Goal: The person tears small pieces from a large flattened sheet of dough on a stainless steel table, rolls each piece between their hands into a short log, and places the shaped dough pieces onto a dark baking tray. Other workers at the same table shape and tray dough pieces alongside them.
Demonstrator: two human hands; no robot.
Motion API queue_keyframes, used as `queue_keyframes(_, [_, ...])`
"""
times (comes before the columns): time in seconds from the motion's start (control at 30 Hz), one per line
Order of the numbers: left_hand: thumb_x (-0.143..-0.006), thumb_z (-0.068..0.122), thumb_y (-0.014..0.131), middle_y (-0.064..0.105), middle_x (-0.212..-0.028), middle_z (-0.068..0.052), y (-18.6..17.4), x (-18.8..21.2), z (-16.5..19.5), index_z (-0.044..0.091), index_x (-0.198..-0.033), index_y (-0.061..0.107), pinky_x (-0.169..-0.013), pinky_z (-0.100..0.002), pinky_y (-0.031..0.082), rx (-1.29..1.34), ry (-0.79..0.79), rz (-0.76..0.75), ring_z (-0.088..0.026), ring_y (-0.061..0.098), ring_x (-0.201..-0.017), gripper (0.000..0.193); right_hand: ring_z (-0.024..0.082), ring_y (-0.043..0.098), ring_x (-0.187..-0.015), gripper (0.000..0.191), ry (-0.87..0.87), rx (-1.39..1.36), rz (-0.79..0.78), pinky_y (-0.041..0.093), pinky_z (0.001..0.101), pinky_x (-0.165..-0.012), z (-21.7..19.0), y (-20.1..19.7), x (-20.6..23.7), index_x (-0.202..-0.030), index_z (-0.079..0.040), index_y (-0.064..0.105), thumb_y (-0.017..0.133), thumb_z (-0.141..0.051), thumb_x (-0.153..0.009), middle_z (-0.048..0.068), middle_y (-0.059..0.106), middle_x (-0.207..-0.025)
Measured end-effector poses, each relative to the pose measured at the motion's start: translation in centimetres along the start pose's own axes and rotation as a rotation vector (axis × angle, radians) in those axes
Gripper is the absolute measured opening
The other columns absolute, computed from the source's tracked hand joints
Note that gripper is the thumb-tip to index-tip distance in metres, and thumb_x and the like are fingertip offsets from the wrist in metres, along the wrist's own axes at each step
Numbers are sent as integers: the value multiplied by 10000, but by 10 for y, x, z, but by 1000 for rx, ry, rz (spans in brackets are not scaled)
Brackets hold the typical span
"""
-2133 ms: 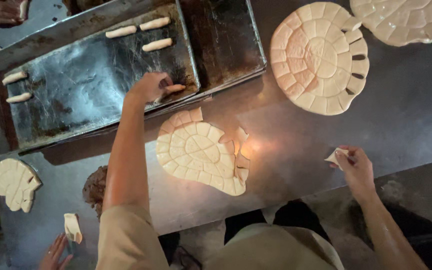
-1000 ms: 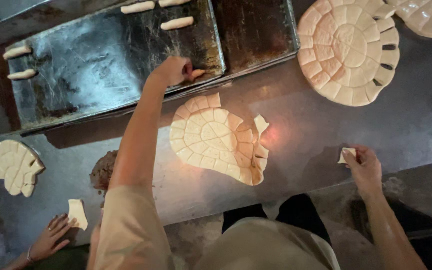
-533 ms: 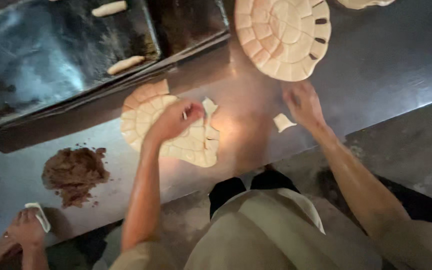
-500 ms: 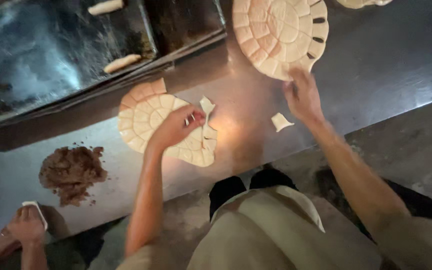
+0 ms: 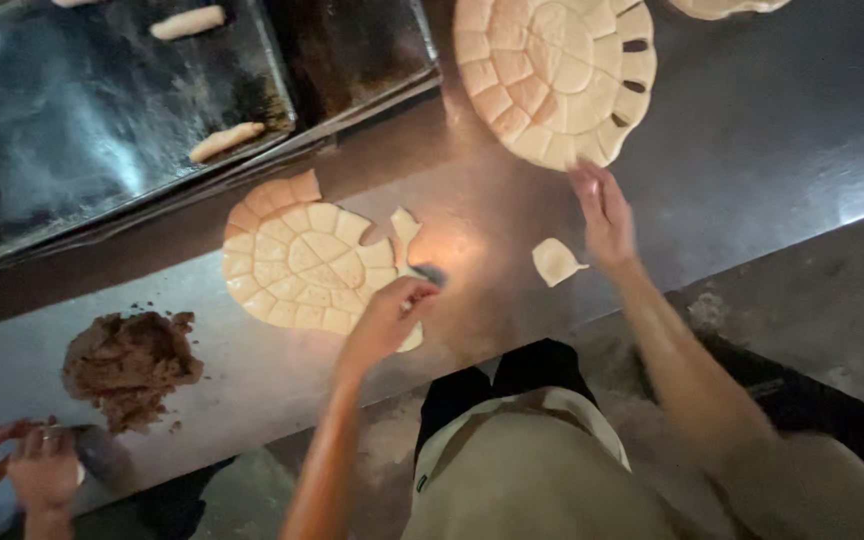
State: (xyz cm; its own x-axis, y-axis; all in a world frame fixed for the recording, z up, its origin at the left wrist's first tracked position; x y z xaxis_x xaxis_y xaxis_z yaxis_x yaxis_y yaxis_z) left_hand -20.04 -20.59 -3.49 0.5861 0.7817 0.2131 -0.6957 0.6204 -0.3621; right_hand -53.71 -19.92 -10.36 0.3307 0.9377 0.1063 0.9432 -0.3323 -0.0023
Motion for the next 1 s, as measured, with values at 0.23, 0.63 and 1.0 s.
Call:
queue_keyframes(0.23, [-946,180,722,685,-1027,-134,89,-58,1,10,-1210,659,-726,-295,561,78,195,74,-177,676,-851,320,353,684,-908,254,-322,933,-133,545,450,-763,-40,33,79,-1055,-12,672,786,-188,-911,168,703,-1019])
queue_keyframes(0.63, [-983,114,693,712,-1062,-12,66,-64,23,7,-1147,642,-908,-253,553,680,136,400,-102,678,-1013,202,65,639,-836,190,-20,7,-179,553,251,-760,-80,88,42,-1044,-5,601,611,-189,-1088,24,681,-939])
queue_keyframes(1.0, [-1125,319,438,501,-648,-104,25,-35,52,41,-741,520,-617,-400,384,120,221,1139,-203,514,-618,481,96,510,-508,516,-356,350,-27,412,363,-492,-147,155,25,-729,18,653,584,-379,-1052,98,543,-564])
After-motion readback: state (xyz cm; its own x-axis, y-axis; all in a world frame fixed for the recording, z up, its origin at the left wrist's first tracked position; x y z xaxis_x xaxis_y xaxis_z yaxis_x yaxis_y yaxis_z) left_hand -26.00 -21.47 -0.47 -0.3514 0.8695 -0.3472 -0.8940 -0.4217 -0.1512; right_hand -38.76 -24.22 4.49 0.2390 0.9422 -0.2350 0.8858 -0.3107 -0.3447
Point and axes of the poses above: each hand's wrist, its own x-axis away from the middle knuckle, its own y-axis out of the palm, z = x × y, the point moved 8 cm from there along -x, towards the middle knuckle
